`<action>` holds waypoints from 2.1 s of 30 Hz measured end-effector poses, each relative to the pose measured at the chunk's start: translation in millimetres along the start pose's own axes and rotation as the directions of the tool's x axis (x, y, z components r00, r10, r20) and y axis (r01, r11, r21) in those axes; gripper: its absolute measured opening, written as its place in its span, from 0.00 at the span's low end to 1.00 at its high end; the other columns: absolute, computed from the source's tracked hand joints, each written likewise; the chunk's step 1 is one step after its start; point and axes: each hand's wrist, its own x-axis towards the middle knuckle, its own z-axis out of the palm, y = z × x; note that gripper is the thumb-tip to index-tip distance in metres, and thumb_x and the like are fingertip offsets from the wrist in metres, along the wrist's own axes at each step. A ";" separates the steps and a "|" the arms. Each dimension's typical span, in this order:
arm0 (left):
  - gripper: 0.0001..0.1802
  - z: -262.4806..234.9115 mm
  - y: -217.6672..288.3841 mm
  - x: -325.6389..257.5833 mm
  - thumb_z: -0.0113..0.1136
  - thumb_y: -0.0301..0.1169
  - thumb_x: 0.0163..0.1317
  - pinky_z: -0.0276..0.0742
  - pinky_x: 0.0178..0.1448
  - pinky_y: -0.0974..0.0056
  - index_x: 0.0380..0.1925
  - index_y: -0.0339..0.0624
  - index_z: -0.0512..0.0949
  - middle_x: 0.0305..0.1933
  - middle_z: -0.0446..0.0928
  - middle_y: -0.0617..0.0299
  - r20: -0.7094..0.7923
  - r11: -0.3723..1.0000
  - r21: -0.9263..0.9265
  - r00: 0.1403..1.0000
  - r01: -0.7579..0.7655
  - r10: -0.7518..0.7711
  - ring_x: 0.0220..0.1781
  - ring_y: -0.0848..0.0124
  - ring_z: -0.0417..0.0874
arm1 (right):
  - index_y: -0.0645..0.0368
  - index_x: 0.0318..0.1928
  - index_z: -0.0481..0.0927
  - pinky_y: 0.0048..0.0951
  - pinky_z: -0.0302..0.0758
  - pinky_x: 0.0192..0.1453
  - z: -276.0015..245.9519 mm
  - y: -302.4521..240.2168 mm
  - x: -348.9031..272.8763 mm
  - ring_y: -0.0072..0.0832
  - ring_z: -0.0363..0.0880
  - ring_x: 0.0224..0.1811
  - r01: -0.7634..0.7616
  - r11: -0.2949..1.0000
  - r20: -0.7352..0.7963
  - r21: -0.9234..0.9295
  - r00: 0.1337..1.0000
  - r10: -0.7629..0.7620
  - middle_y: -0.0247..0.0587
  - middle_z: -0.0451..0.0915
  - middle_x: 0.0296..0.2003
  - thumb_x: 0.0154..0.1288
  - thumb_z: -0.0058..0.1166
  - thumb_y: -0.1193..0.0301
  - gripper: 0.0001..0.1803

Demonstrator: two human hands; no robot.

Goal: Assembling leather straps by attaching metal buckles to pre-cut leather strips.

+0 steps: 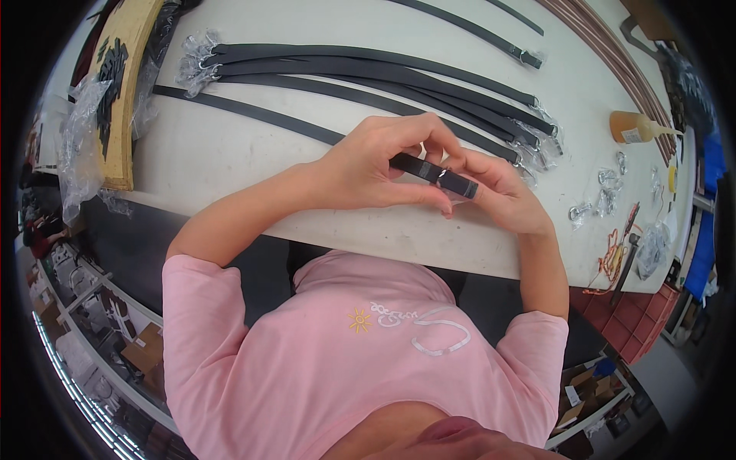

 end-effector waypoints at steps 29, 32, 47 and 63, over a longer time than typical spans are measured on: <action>0.18 20.5 -7.5 -9.1 0.81 0.36 0.48 0.73 0.24 0.70 0.38 0.44 0.86 0.36 0.74 0.66 -0.018 0.844 0.507 0.976 -0.179 0.218 0.26 0.76 0.78 | 0.62 0.44 0.82 0.17 0.70 0.42 6.1 -6.2 6.2 0.12 0.75 0.36 -0.164 0.986 -0.148 -0.012 0.976 0.161 0.26 0.80 0.33 0.66 0.67 0.69 0.11; 0.18 19.6 -4.2 -7.7 0.81 0.36 0.48 0.72 0.24 0.70 0.38 0.45 0.86 0.36 0.73 0.66 -0.030 0.852 0.506 0.984 -0.136 0.175 0.26 0.76 0.78 | 0.62 0.43 0.82 0.17 0.69 0.42 9.8 -2.2 4.7 0.12 0.75 0.35 -0.153 0.987 -0.234 -0.040 0.962 0.140 0.26 0.80 0.32 0.68 0.65 0.67 0.11; 0.17 -3.8 -8.9 -4.8 0.75 0.23 0.53 0.76 0.37 0.64 0.43 0.39 0.84 0.38 0.76 0.61 0.124 0.884 0.465 0.992 -0.046 -0.013 0.38 0.64 0.79 | 0.65 0.43 0.83 0.22 0.78 0.46 4.3 -3.6 1.5 0.18 0.82 0.35 -0.222 0.964 -0.348 -0.149 0.924 0.159 0.34 0.84 0.31 0.70 0.62 0.68 0.11; 0.14 -1.4 -22.7 -1.1 0.75 0.26 0.56 0.73 0.33 0.69 0.42 0.39 0.84 0.36 0.77 0.62 0.073 0.901 0.431 0.997 -0.050 0.020 0.33 0.71 0.78 | 0.63 0.46 0.84 0.18 0.74 0.38 0.9 -0.3 0.7 0.14 0.76 0.29 -0.237 0.947 -0.428 -0.217 0.895 0.126 0.30 0.82 0.29 0.69 0.64 0.64 0.15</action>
